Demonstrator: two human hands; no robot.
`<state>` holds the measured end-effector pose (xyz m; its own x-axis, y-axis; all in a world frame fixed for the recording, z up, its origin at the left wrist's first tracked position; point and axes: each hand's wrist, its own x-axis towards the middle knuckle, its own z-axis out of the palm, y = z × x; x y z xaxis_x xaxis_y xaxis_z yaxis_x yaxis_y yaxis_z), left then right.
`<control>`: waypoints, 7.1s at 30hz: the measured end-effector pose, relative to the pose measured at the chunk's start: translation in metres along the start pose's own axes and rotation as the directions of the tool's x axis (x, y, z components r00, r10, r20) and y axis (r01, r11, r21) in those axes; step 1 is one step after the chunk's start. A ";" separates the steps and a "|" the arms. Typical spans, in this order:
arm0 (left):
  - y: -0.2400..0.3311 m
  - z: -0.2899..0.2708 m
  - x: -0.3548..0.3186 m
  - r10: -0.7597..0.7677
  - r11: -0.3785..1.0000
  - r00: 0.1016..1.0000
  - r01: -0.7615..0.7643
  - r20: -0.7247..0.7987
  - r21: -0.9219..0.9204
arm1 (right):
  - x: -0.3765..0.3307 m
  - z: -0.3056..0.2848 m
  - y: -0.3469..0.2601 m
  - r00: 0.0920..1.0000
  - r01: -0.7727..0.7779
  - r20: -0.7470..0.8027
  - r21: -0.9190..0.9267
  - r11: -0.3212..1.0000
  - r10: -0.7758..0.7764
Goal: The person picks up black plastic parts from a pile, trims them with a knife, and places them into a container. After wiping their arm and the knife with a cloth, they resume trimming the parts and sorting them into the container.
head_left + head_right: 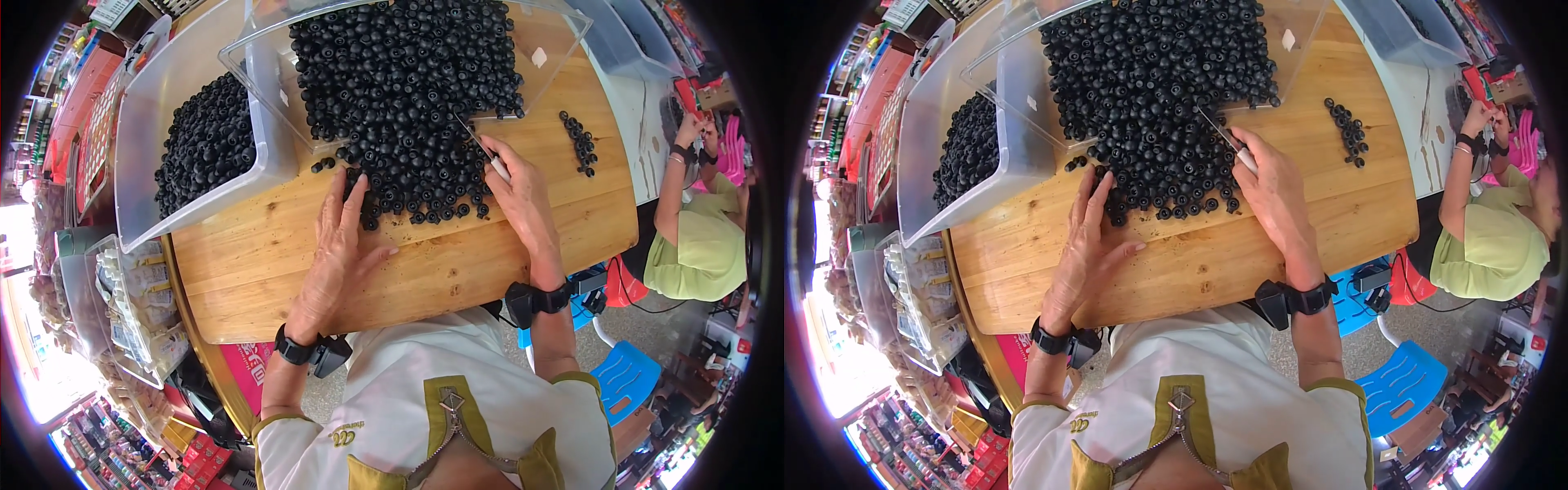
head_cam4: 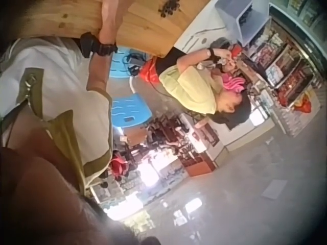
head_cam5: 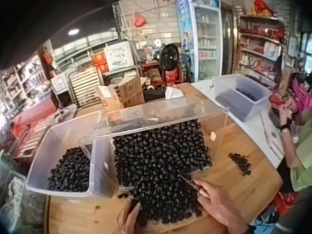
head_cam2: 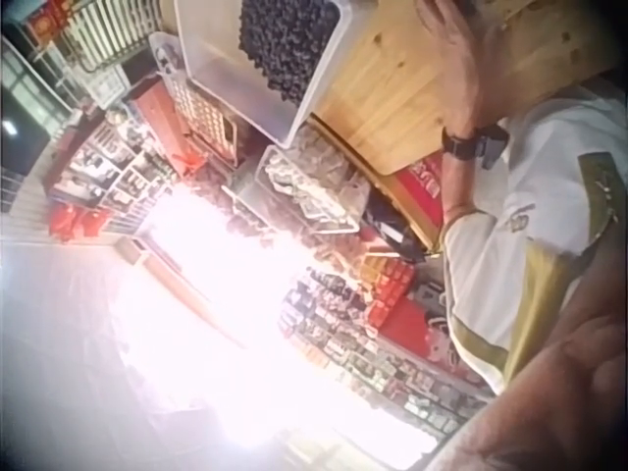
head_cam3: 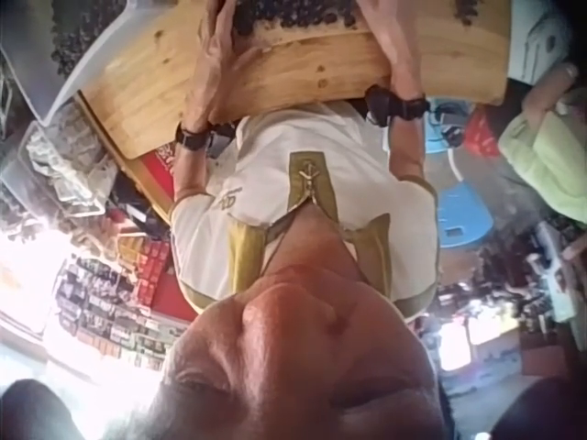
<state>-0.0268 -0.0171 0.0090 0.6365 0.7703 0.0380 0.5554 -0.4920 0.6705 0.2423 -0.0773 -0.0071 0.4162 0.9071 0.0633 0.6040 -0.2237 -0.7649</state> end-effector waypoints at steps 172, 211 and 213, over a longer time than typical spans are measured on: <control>-0.097 -0.082 -0.236 -0.601 -0.497 0.627 -0.779 -0.495 -0.383 | -0.148 0.187 -0.160 0.602 0.678 0.462 0.136 0.722 -0.652; -0.051 -0.058 -0.117 -0.219 0.932 0.891 0.070 -0.398 -0.357 | -0.067 0.143 -0.165 0.835 0.530 0.272 -0.158 0.833 -0.479; -0.047 -0.053 -0.102 -0.129 0.984 0.893 0.062 -0.431 -0.166 | -0.072 0.117 -0.159 0.850 0.510 0.261 -0.192 0.839 -0.457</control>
<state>-0.1467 -0.0510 0.0131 0.2665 0.9262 0.2666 0.4969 -0.3691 0.7854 0.0361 -0.0654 0.0349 -0.0997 0.9666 0.2361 0.8490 0.2063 -0.4864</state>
